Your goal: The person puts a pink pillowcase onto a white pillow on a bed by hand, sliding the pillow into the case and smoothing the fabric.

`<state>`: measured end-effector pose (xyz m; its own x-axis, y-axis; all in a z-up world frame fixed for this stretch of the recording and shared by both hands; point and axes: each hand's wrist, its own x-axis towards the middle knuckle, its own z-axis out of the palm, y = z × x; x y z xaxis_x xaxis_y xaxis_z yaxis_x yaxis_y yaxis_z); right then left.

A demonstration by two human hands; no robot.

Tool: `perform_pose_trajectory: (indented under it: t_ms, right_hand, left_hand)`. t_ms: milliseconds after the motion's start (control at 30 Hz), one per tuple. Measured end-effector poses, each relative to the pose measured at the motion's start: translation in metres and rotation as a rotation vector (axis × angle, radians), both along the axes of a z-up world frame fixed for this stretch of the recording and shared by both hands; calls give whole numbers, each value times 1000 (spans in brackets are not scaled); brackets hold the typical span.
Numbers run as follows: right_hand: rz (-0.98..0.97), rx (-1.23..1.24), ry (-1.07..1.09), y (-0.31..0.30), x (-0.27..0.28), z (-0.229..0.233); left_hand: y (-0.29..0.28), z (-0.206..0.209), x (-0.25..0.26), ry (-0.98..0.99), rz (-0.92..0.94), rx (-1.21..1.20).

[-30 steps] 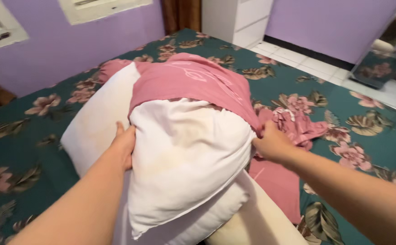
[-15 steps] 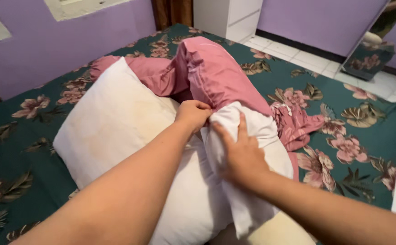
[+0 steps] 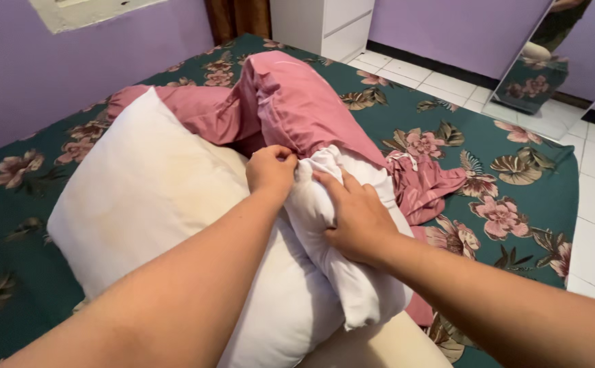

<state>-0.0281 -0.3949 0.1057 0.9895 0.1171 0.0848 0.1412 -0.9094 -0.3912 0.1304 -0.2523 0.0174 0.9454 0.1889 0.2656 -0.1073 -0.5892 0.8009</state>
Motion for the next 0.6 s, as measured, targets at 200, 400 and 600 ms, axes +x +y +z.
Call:
perform_pose_trajectory:
  t_ms: [200, 400, 600]
  right_hand:
    - [-19, 110, -185, -24, 8, -21]
    - [-100, 169, -416, -21, 37, -25]
    - [-48, 175, -772, 31, 73, 18]
  left_hand:
    - [-20, -4, 35, -17, -297, -398]
    - [-47, 52, 32, -56, -635, -761]
    - [7, 156, 3, -251, -596, -908]
